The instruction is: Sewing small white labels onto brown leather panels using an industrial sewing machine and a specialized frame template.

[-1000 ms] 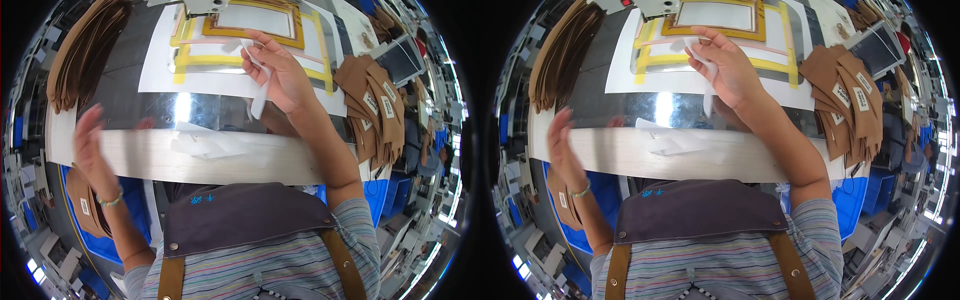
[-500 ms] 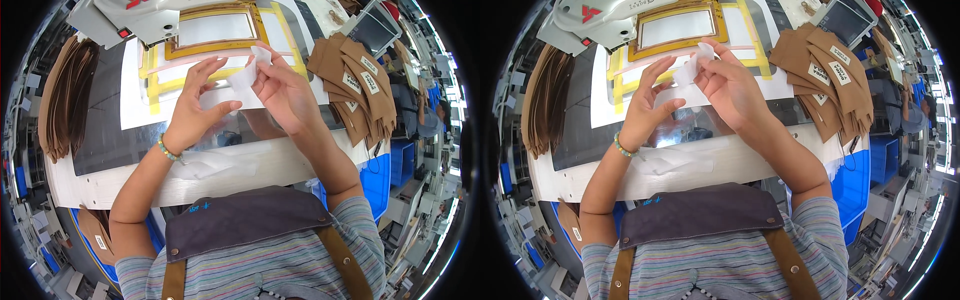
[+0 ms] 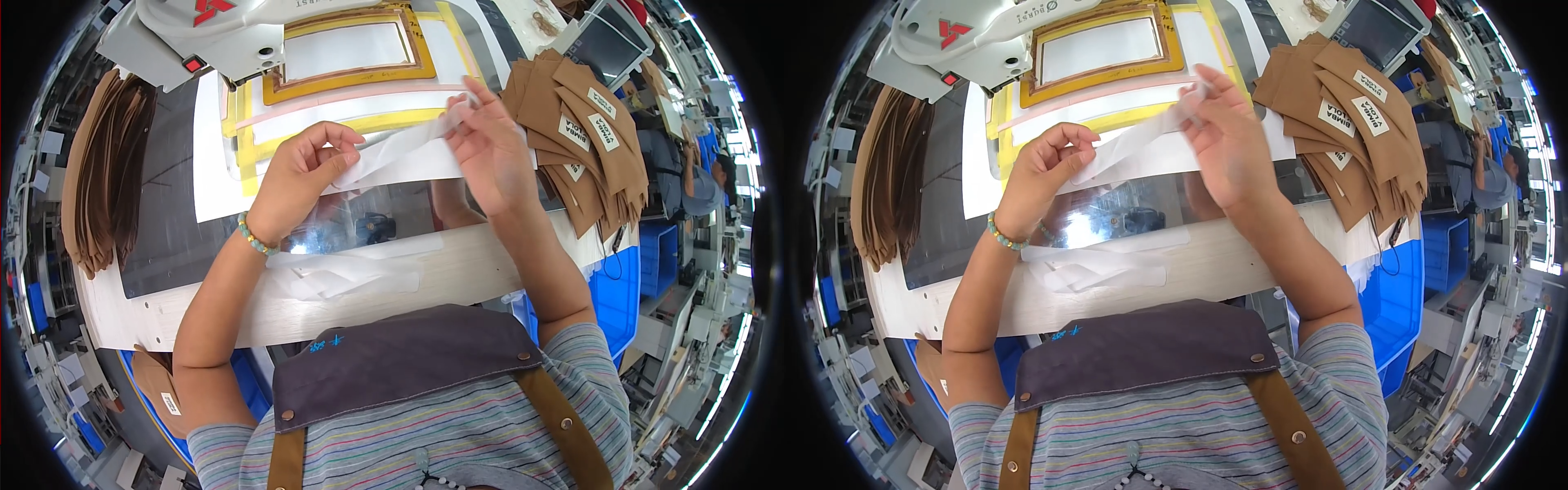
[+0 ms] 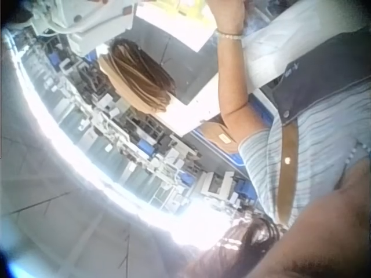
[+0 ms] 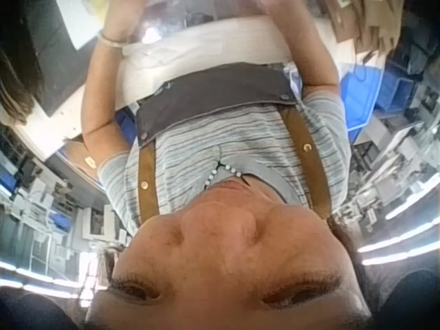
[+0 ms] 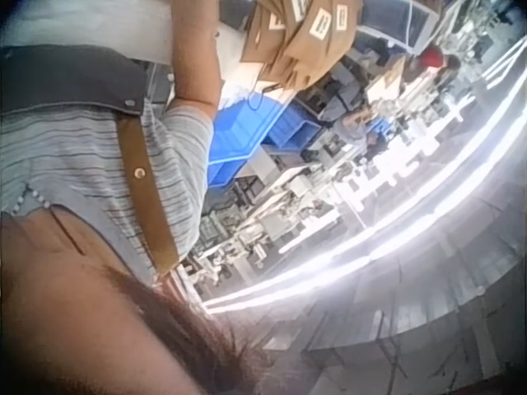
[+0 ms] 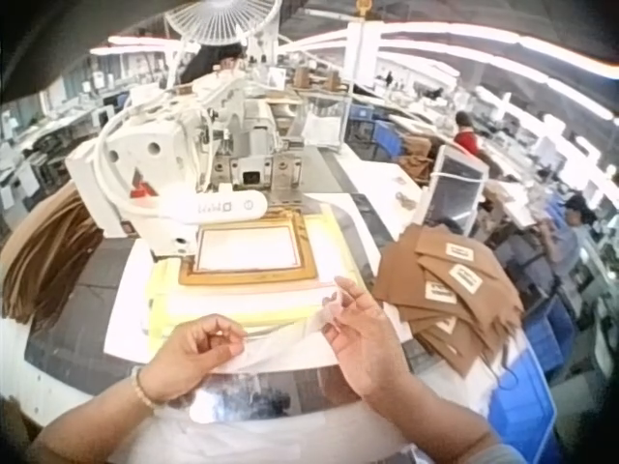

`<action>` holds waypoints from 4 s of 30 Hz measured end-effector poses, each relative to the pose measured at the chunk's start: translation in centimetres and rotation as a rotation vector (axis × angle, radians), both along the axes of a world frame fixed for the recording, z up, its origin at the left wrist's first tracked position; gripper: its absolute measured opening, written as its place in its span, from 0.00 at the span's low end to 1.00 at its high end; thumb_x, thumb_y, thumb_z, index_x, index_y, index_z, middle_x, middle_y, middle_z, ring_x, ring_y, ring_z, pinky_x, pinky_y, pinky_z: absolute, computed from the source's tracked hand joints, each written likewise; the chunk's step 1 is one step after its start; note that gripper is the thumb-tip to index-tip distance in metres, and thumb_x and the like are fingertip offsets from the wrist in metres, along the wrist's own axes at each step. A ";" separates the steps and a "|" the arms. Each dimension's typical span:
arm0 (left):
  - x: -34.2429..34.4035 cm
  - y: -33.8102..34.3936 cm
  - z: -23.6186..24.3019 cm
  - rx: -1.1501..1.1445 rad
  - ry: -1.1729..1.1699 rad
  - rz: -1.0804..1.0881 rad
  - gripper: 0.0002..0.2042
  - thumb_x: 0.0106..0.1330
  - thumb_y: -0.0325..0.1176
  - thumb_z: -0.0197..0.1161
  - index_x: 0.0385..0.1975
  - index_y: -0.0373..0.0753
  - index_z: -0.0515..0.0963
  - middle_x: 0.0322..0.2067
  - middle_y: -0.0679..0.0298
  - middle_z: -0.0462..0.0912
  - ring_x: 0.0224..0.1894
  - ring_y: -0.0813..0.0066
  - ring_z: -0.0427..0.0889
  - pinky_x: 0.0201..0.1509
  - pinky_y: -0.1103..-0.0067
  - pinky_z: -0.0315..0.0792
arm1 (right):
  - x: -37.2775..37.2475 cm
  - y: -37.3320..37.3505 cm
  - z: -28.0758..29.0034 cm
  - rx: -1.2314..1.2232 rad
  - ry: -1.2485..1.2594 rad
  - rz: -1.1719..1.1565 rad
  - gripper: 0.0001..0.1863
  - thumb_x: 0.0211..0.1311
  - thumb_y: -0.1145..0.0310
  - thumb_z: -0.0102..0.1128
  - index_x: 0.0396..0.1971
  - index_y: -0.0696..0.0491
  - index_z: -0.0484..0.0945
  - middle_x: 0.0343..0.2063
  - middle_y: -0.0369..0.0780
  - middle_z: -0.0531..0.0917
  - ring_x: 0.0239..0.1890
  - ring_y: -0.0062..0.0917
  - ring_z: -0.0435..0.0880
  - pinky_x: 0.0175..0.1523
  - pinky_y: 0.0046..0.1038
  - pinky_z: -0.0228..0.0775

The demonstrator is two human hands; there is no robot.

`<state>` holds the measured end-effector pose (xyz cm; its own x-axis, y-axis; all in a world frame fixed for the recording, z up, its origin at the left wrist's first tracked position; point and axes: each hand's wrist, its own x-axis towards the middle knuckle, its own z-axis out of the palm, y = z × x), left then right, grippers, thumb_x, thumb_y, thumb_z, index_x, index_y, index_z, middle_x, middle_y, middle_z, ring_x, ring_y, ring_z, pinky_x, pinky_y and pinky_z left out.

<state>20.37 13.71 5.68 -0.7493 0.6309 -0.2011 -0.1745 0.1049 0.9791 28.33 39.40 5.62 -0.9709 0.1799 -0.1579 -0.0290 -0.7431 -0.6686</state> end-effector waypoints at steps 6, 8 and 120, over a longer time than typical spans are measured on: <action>-1.5 0.4 -1.2 -0.089 0.258 0.002 0.08 0.73 0.21 0.66 0.49 0.35 0.81 0.39 0.71 0.83 0.42 0.88 0.80 0.49 0.87 0.74 | -1.3 1.7 1.0 1.702 0.521 -0.812 0.16 0.69 0.74 0.63 0.56 0.57 0.80 0.54 0.43 0.81 0.57 0.37 0.79 0.67 0.38 0.69; -1.4 0.5 -0.7 -0.129 0.314 0.004 0.09 0.73 0.21 0.66 0.49 0.34 0.81 0.39 0.70 0.84 0.40 0.87 0.80 0.49 0.87 0.74 | -1.9 0.2 1.5 1.705 0.590 -0.495 0.16 0.69 0.72 0.64 0.54 0.56 0.81 0.55 0.44 0.82 0.58 0.39 0.79 0.67 0.40 0.68; -7.9 -4.5 -5.4 -0.917 1.255 0.104 0.32 0.77 0.57 0.57 0.67 0.34 0.77 0.75 0.40 0.65 0.79 0.45 0.57 0.80 0.57 0.50 | -21.5 4.3 3.5 2.215 0.041 0.658 0.13 0.64 0.70 0.54 0.34 0.56 0.89 0.38 0.46 0.89 0.44 0.42 0.87 0.53 0.42 0.78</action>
